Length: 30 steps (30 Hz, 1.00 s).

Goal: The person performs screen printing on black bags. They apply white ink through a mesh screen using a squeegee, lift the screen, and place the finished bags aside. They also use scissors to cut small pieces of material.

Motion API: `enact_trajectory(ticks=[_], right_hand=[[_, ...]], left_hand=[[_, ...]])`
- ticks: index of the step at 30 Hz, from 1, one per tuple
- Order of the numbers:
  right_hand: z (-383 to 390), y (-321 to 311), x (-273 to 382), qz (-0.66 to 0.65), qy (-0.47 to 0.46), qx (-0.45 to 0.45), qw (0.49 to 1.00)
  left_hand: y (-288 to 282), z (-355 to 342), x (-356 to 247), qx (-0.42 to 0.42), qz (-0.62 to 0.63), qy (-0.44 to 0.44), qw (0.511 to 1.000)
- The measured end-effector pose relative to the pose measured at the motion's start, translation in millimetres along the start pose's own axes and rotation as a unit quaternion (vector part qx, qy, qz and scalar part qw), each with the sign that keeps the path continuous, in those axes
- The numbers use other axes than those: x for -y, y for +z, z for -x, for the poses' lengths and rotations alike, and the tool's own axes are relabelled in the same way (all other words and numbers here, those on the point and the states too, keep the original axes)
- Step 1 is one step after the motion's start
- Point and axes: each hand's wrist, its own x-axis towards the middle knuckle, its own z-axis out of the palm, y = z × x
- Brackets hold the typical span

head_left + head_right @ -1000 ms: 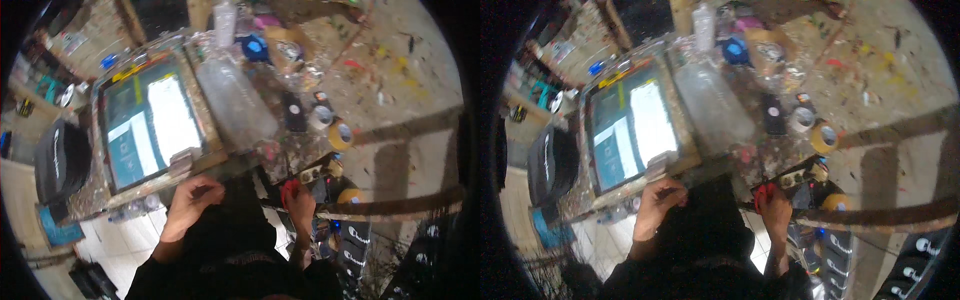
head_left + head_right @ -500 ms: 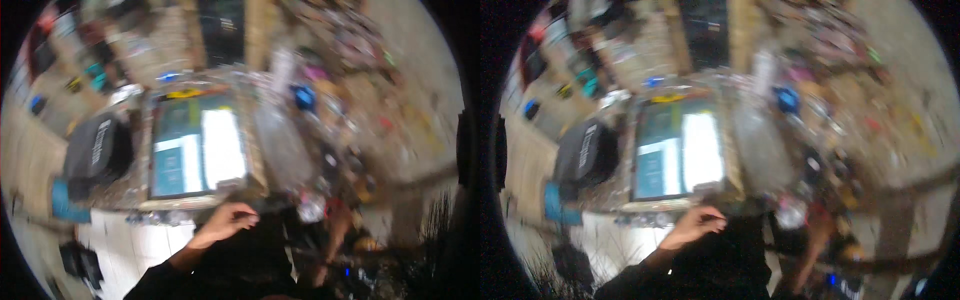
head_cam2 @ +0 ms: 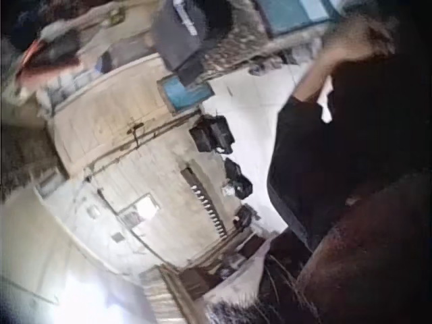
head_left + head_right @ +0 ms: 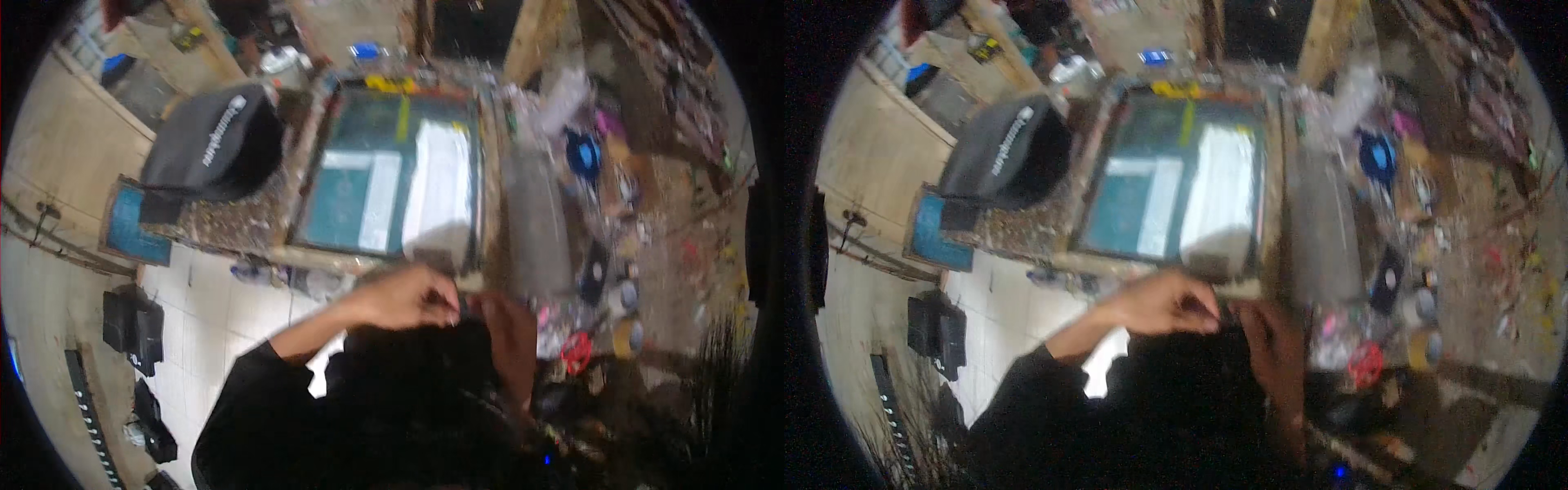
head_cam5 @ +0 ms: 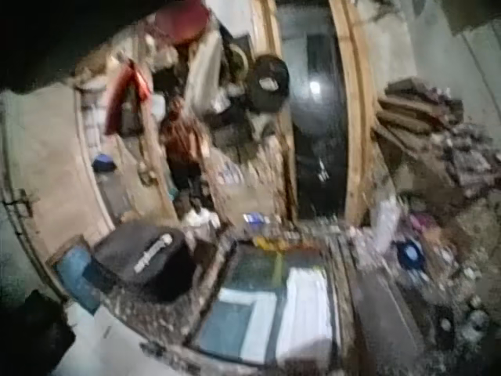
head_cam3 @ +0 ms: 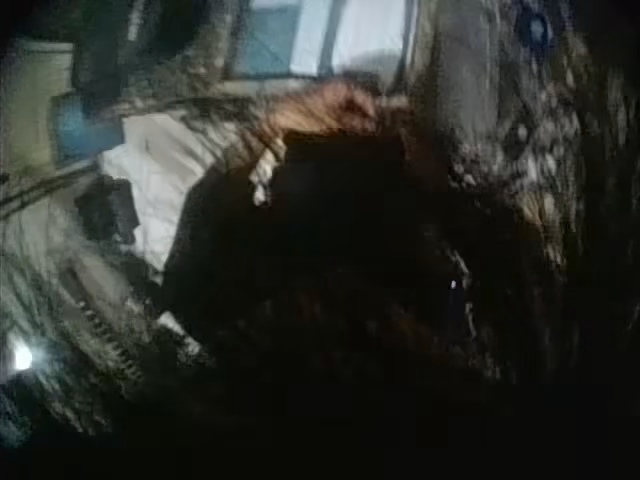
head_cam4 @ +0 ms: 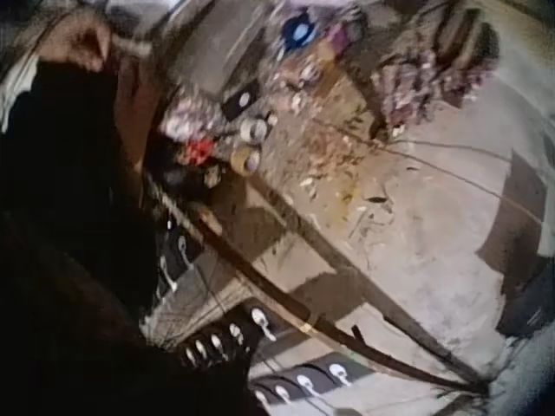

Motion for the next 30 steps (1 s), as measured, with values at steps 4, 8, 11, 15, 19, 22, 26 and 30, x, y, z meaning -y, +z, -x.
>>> enact_trajectory(ticks=[4, 8, 11, 15, 19, 22, 26, 30], right_hand=[[-15, 2, 2, -0.131, 0.001, 0.093, 0.987], [-19, 6, 6, -0.106, -0.006, 0.139, 0.985], [-22, 5, 14, -0.059, -0.021, 0.161, 0.985], [-27, 5, 8, -0.023, -0.015, 0.180, 0.983], [-29, 7, -1, 0.019, -0.045, 0.136, 0.990], [-23, -10, -19, -0.035, -0.035, -0.009, 0.999], [-13, -36, -25, -0.088, -0.007, -0.101, 0.991], [-14, -34, -43, -0.128, -0.035, -0.141, 0.981]], left_hand=[[-18, 16, -15, -0.021, 0.035, -0.043, 0.998], [-27, 18, -24, -0.006, -0.037, -0.076, 0.996], [-26, 20, -19, 0.001, -0.035, -0.062, 0.997], [-24, 17, -17, 0.001, -0.066, -0.055, 0.996], [-26, 18, -12, 0.018, -0.106, -0.074, 0.991], [-35, 28, 5, -0.061, -0.251, -0.073, 0.963], [-30, 33, 88, -0.145, -0.398, 0.068, 0.903], [-31, 15, 132, -0.090, -0.460, 0.129, 0.874]])
